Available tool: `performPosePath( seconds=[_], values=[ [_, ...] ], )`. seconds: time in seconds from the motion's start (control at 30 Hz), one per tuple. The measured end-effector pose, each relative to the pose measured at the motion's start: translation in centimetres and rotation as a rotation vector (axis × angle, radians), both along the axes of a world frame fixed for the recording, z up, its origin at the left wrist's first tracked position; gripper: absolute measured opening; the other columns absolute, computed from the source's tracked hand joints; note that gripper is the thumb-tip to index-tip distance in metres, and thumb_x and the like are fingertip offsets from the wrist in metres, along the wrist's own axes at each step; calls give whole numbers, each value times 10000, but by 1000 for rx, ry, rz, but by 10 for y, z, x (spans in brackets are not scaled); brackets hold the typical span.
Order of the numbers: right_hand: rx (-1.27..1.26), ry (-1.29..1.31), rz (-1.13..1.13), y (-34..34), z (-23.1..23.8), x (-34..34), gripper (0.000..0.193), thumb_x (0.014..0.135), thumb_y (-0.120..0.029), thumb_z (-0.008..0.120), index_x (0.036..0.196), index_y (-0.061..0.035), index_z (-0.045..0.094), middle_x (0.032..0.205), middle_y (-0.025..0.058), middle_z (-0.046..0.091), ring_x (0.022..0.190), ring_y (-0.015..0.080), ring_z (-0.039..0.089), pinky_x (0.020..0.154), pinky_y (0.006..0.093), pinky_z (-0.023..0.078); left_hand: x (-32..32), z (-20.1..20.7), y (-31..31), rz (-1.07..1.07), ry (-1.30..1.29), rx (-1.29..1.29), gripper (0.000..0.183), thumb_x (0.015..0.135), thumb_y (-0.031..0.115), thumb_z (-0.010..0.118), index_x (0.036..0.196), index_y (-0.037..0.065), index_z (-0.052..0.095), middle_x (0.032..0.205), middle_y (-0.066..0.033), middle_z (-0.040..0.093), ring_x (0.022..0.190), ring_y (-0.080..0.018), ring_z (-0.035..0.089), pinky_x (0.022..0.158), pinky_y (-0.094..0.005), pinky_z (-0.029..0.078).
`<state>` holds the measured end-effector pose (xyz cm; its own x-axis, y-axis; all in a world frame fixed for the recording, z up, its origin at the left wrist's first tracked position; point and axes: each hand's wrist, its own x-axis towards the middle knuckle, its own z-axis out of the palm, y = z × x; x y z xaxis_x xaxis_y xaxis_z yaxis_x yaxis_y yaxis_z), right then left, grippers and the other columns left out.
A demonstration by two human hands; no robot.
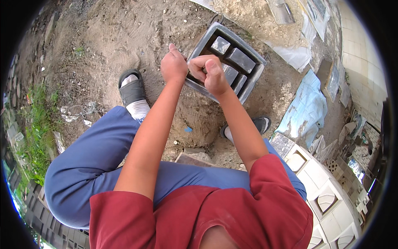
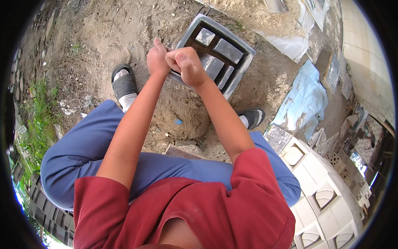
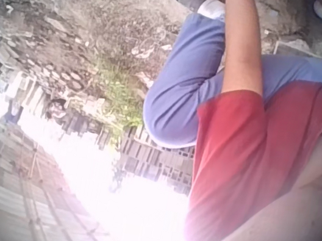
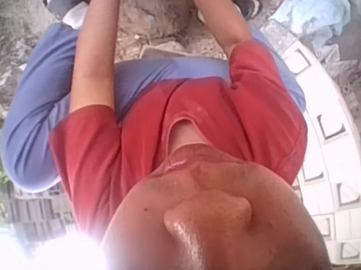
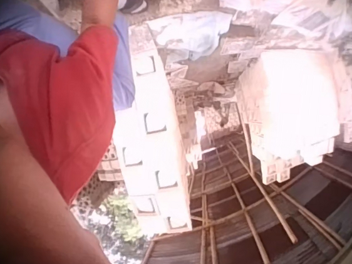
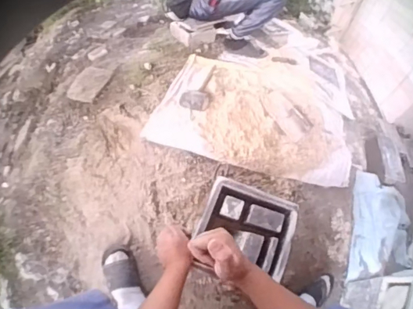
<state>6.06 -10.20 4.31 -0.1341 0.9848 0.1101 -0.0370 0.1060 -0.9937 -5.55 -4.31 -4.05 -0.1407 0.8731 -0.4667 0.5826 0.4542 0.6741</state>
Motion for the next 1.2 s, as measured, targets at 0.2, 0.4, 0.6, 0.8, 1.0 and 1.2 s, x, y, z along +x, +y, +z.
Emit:
performPosePath(
  seconds=[0.2,0.4,0.6,0.8,1.0,1.2],
  values=[
    [0,-35,55,-5,0,3,883,955,-865,304,583,-68,238,551,1,258,497,142,250,518,346,181,2,0,1,24,2,19,799,1115,497,241,724,102,814,834,-176,773,896,-421,728,908,-511,543],
    [96,-71,30,-33,11,4,839,965,-809,328,601,-55,261,553,4,243,497,177,269,505,361,174,4,-1,-1,4,11,49,801,1117,495,240,725,103,818,804,-173,769,861,-422,730,894,-507,550],
    [45,-6,44,-44,20,18,811,964,-781,337,620,-50,261,564,26,247,495,185,276,506,366,192,0,-1,-2,-1,18,36,829,1115,507,215,737,81,817,787,-173,765,842,-417,727,879,-507,551],
    [55,-65,-2,-51,16,14,805,980,-767,357,629,-46,290,586,46,239,515,215,286,514,386,219,1,4,0,4,40,26,829,1113,512,215,746,84,823,778,-171,758,844,-416,719,897,-496,542],
    [34,26,-39,-52,8,18,676,1000,-577,499,643,-34,314,584,74,271,513,217,298,510,392,263,2,0,-3,-31,71,48,831,1110,522,211,765,91,831,795,-176,761,855,-419,716,905,-503,539],
    [53,-5,-22,-52,8,26,742,1015,-664,412,648,-28,305,587,67,275,521,212,293,514,397,254,0,-3,-1,-20,87,58,830,1107,532,207,788,100,840,841,-191,772,900,-430,718,932,-507,535]
  ],
)
